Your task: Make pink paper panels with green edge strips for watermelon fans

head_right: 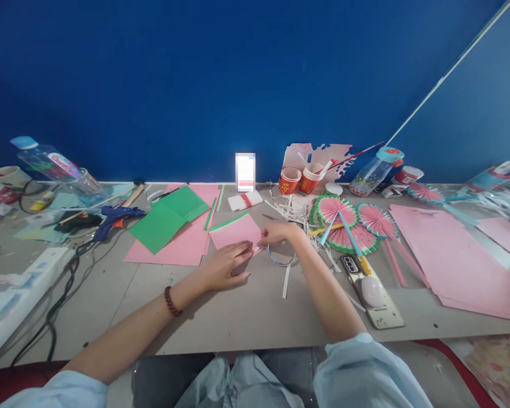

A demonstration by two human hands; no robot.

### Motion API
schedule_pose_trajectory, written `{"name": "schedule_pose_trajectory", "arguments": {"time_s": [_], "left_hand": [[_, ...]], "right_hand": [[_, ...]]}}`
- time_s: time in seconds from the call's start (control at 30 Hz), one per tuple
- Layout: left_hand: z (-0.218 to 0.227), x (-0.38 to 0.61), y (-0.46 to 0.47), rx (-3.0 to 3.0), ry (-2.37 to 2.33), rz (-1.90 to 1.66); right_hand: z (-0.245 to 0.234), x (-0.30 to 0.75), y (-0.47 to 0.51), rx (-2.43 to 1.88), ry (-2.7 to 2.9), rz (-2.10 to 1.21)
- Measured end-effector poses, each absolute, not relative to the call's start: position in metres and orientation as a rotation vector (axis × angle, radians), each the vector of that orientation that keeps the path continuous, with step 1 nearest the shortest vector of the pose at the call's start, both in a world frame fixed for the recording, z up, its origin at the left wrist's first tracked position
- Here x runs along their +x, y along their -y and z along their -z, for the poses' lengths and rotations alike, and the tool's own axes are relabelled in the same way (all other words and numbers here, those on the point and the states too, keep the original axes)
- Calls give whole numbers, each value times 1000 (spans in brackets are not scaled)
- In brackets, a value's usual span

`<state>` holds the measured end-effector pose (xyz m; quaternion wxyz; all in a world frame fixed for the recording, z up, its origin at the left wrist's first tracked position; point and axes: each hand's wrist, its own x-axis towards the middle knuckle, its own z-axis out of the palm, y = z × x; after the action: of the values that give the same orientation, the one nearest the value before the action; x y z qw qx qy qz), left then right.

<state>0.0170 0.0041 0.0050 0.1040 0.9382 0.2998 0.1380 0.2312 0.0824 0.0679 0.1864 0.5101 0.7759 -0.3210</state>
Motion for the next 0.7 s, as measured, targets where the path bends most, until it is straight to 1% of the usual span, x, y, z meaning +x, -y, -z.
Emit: {"name": "schedule_pose_trajectory", "arguments": {"time_s": [0.1, 0.33, 0.7], "left_hand": [[-4, 17, -4, 2764, -888, -405], [-1, 16, -6, 2738, -884, -388], [3, 15, -6, 2755, -874, -420]], "right_hand": [[-68, 232, -82, 1418, -2194, 944], [-61, 229, -85, 1374, -2191, 887], [-59, 224, -83, 1441, -2123, 874]]}}
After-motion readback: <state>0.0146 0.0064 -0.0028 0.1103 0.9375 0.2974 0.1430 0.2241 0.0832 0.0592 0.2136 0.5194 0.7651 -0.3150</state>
